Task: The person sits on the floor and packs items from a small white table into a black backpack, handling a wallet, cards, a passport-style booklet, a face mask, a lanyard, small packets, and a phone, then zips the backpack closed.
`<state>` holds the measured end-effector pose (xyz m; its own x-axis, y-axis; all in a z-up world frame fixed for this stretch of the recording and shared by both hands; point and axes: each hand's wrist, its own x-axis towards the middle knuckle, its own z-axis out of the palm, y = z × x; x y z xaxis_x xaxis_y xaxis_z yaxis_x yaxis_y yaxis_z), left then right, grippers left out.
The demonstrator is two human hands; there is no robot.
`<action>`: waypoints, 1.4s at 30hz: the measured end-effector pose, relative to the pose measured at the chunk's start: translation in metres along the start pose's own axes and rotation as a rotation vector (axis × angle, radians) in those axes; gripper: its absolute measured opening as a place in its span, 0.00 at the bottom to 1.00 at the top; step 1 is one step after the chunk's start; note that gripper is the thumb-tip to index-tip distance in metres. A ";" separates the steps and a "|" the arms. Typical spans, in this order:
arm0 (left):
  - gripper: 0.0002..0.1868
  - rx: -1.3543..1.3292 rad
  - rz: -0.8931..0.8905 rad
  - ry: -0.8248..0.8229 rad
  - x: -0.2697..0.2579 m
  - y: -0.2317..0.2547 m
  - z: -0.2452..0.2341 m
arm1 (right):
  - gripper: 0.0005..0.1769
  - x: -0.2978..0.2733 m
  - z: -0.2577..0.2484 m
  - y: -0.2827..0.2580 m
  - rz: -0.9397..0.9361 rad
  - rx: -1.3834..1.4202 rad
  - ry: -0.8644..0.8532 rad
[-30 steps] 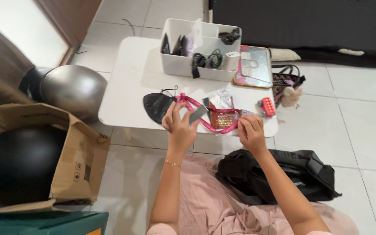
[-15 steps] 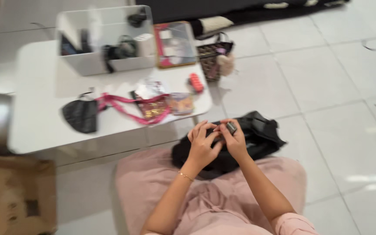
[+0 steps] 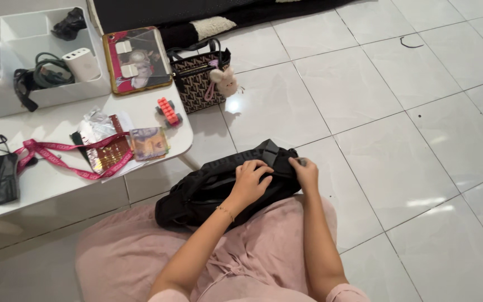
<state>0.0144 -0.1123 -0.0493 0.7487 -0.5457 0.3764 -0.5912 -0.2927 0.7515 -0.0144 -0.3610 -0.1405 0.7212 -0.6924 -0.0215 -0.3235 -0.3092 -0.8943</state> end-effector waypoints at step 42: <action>0.23 -0.276 -0.531 -0.135 0.045 -0.087 0.144 | 0.21 0.037 -0.037 0.028 0.538 1.054 -0.259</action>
<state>0.0564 -0.2245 -0.1757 0.8643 -0.4811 -0.1469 -0.0345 -0.3480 0.9369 -0.0195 -0.4190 -0.1496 0.7880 -0.3808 -0.4837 -0.0489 0.7446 -0.6657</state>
